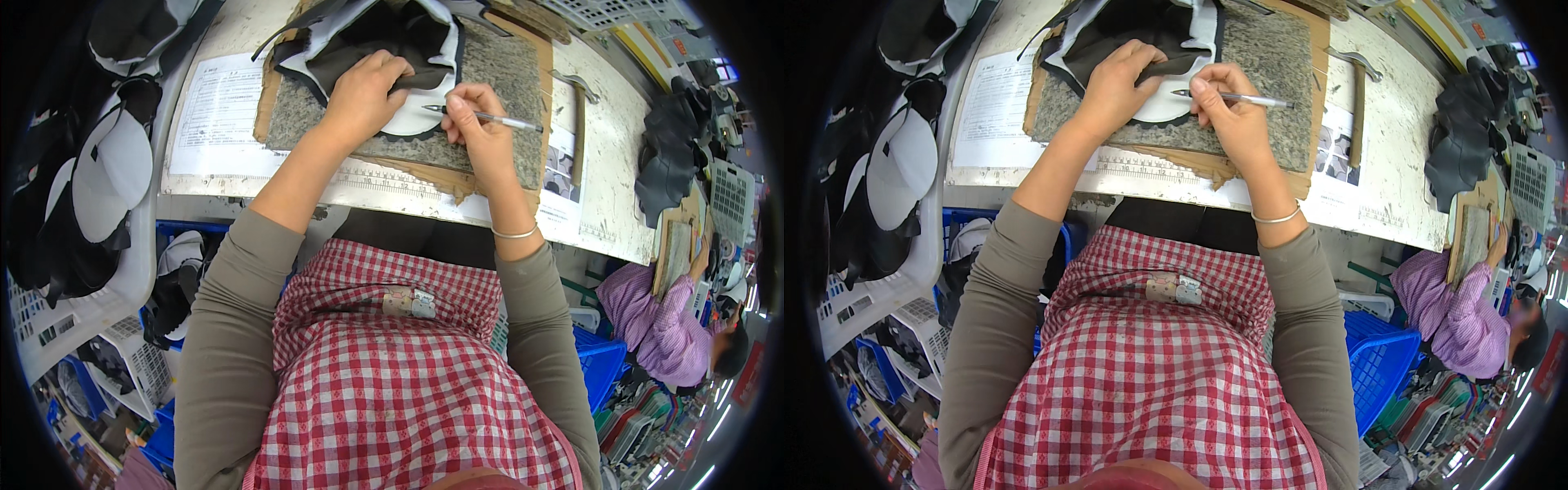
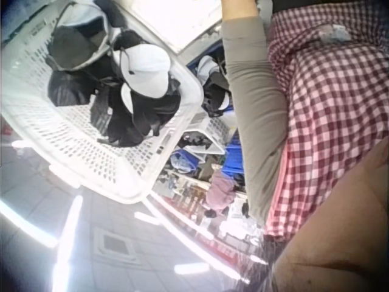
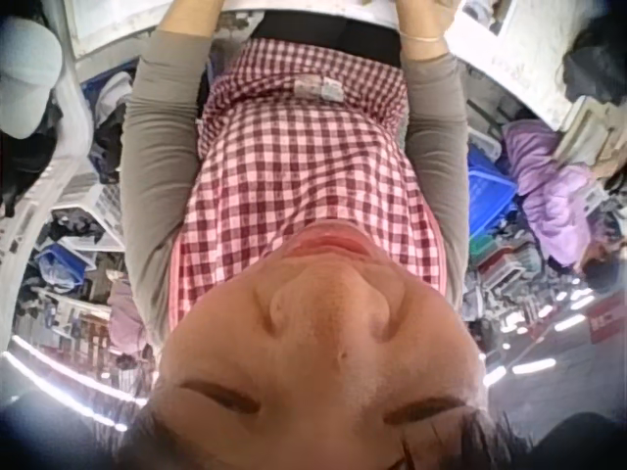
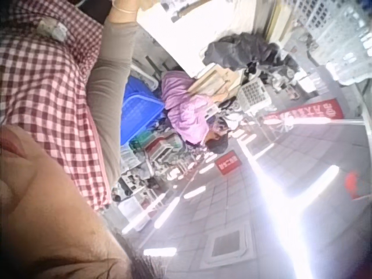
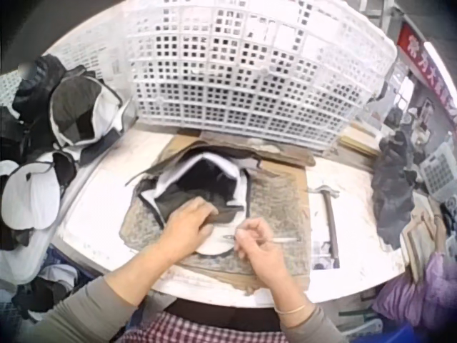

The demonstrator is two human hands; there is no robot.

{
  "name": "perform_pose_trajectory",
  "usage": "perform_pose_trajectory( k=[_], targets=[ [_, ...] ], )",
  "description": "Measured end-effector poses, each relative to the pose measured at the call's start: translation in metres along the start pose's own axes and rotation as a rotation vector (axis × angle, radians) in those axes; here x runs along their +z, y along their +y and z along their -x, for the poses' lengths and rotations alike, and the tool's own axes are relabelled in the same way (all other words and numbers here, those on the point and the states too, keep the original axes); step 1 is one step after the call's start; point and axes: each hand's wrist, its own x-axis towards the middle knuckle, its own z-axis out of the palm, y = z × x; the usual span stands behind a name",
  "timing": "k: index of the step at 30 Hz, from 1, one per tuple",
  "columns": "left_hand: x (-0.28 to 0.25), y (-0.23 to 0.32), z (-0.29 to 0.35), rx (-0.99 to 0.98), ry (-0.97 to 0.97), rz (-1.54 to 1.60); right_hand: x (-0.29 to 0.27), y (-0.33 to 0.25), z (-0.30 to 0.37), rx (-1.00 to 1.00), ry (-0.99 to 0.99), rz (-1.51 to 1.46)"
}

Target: The person assembles footwear components at a workbench. They repeatedly pick up black and white shoe parts from a white basket, align and press the edges together by hand, and place the assembled units on the table. The process continues with multiple items handled one at a time.

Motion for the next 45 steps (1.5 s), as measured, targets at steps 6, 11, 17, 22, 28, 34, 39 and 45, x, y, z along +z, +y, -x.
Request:
perform_pose_trajectory(
  k=[6, 11, 17, 22, 28, 34, 39, 45],
  targets=[
    [-0.001, -0.002, -0.001, -0.055, 0.013, 0.073, 0.005, 0.009, 0.003, -0.106, -0.022, 0.215],
    [0.001, 0.001, 0.002, -0.03, 0.048, 0.055, 0.01, 0.011, 0.003, -0.173, 0.069, 0.422],
    [0.0, 0.0, 0.003, -0.022, 0.026, 0.032, 0.01, 0.012, 0.003, -0.215, 0.008, 0.516],
    [0.0, 0.005, 0.003, -0.049, 0.008, 0.033, 0.01, 0.014, 0.002, -0.202, 0.022, 0.433],
    [-0.023, 0.005, 0.008, 0.184, 0.236, -0.243, -0.009, 0.016, 0.013, -0.145, 0.138, 0.153],
    [-0.02, 0.0, -0.034, -0.366, 0.496, 0.479, -0.045, 0.005, 0.087, -0.159, 0.287, -0.014],
    [0.068, 0.067, -0.125, 0.072, -0.097, 0.349, -0.048, 0.001, 0.106, -0.12, 0.217, -0.124],
    [-0.044, 0.009, -0.089, 0.313, 0.205, 0.002, -0.068, 0.013, 0.13, -0.142, 0.232, -0.079]
  ],
)
